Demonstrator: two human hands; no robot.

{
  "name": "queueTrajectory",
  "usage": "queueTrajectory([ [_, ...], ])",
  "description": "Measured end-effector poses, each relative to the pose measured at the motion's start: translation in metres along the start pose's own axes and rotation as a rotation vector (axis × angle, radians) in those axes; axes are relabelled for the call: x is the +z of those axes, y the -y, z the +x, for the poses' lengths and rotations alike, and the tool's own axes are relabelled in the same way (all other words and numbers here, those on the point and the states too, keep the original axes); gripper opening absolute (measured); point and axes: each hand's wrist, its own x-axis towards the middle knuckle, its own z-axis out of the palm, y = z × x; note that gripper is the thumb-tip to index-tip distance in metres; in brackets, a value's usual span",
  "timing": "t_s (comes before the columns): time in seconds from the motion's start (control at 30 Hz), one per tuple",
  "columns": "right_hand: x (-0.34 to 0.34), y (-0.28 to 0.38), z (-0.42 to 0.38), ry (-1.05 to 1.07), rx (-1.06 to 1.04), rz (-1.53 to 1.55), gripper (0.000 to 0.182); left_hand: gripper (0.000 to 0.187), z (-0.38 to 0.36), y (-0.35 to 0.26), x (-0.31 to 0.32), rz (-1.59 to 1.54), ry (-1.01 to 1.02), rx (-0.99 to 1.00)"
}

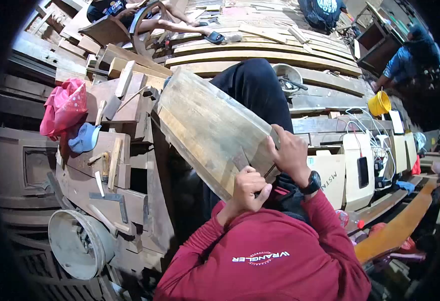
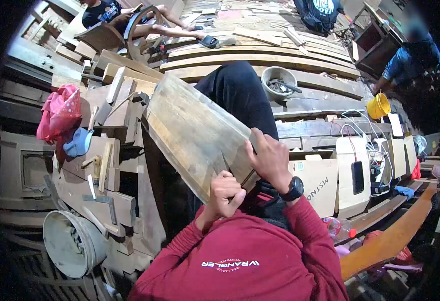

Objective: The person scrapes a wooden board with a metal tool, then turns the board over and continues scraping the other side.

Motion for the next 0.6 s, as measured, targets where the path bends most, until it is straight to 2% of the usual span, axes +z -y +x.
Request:
queueTrajectory([
  [0.1, -0.001, 0.001, 0.0, 0.011, 0.006, -0.008, 0.036, 0.032, 0.001, 0.029, -0.003, 0.141, -0.107, -0.036],
  [0.17, -0.002, 0.0, -0.001, 0.02, 0.002, -0.027, 0.037, 0.031, 0.007, 0.037, -0.015, 0.273, -0.135, -0.132],
  [0.23, 0.0, -0.001, 0.001, 0.0, 0.001, -0.015, 0.037, 0.032, 0.002, 0.023, -0.009, 0.073, -0.132, -0.083],
  [0.3, 0.002, 0.001, -0.004, 0.008, 0.004, -0.005, 0.037, 0.033, -0.004, 0.0, 0.002, -0.04, -0.045, 0.002],
  [0.37, 0.0, 0.001, -0.001, 0.006, 0.007, -0.004, 0.037, 0.034, -0.001, -0.004, 0.002, -0.031, 0.011, -0.007],
  [0.43, 0.0, 0.0, -0.001, 0.015, 0.003, 0.005, 0.037, 0.031, 0.002, 0.022, -0.003, 0.125, -0.057, -0.014],
  [0.5, -0.001, 0.001, 0.0, 0.021, 0.011, 0.012, 0.037, 0.033, 0.011, 0.042, -0.015, 0.244, -0.16, -0.129],
  [0.57, -0.003, 0.0, 0.003, 0.022, 0.014, -0.006, 0.036, 0.035, 0.005, 0.033, -0.023, 0.02, -0.166, -0.17],
  [0.6, -0.003, 0.001, 0.003, 0.019, 0.013, -0.012, 0.036, 0.036, 0.004, 0.02, -0.019, -0.104, -0.156, -0.103],
])
